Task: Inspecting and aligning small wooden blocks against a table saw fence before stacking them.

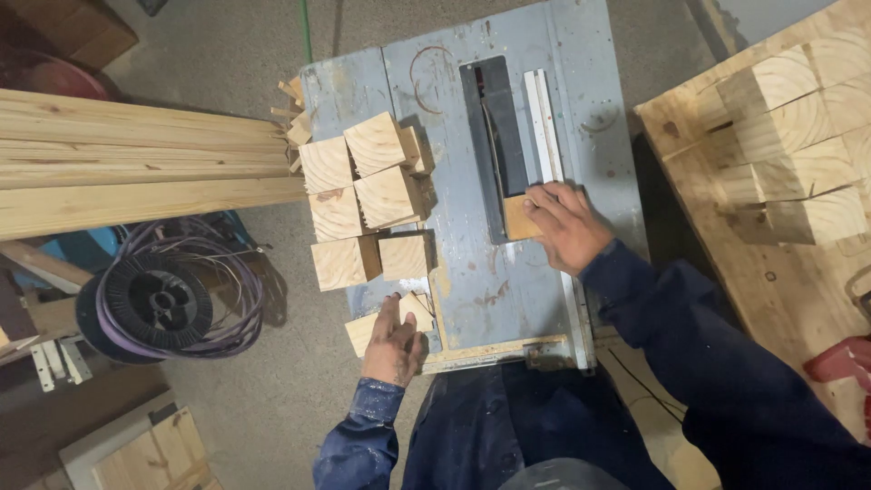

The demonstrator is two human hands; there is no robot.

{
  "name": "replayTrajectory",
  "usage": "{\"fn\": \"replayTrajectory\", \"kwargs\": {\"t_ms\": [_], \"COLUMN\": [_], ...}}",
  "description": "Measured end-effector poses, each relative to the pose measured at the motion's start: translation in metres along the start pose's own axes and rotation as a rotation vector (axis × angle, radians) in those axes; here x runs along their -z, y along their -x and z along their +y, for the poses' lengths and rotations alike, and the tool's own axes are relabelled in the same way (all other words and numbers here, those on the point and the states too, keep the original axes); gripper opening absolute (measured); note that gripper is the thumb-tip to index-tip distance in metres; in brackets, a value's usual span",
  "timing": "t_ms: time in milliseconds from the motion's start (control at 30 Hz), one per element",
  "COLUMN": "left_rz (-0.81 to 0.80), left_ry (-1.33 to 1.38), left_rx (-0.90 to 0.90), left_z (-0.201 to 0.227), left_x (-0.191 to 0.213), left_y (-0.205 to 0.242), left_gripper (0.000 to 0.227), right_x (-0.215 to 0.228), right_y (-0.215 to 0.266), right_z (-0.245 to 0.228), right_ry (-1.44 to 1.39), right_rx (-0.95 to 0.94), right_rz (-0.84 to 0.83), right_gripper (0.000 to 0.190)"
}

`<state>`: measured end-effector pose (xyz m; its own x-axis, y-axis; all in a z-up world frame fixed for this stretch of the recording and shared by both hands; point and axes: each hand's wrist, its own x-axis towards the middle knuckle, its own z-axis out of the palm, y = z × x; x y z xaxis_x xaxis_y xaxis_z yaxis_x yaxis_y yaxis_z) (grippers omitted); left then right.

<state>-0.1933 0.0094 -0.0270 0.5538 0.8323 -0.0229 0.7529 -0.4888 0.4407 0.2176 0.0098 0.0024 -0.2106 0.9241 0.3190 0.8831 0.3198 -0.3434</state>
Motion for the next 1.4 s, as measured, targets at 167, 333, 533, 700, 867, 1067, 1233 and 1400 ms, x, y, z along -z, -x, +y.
{"fn": "replayTrajectory", "kwargs": {"t_ms": [167, 333, 533, 700, 867, 1067, 1233, 1400], "left_rz": [-0.033, -0.104, -0.083, -0.055, 0.020, 0.005, 0.015, 0.005], "left_ry": [0.003, -0.006, 0.019, 0.034, 0.028, 0.022, 0.008, 0.012], "left_rx": [-0.009, 0.042, 0.047, 0.021, -0.035, -0.025, -0.046, -0.049], "left_z": [0.003, 0.007, 0.004, -0.001, -0.005, -0.007, -0.014, -0.017], "left_x": [0.006, 0.013, 0.008, 0.003, -0.002, -0.004, -0.013, -0.013], "left_y": [0.000, -0.005, -0.003, -0.001, 0.002, 0.000, 0.002, 0.000], "left_gripper": [0.028, 0.026, 0.025, 0.027, 0.024, 0.027, 0.027, 0.027], "right_x": [0.011, 0.000, -0.010, -0.028, -0.030, -0.022, -0.010, -0.003], "right_y": [-0.013, -0.018, -0.035, -0.053, -0.045, -0.007, 0.013, 0.029], "right_z": [-0.003, 0.015, 0.043, 0.067, 0.072, 0.034, 0.017, -0.002], "right_ry": [0.002, 0.018, 0.041, 0.009, -0.158, -0.115, -0.137, -0.184], "right_rx": [-0.026, 0.001, 0.058, 0.113, 0.102, 0.094, 0.053, 0.042], "right_rz": [-0.015, -0.004, 0.008, 0.061, 0.049, -0.014, 0.001, 0.000], "right_gripper": [0.034, 0.037, 0.038, 0.040, 0.037, 0.039, 0.035, 0.033]}}
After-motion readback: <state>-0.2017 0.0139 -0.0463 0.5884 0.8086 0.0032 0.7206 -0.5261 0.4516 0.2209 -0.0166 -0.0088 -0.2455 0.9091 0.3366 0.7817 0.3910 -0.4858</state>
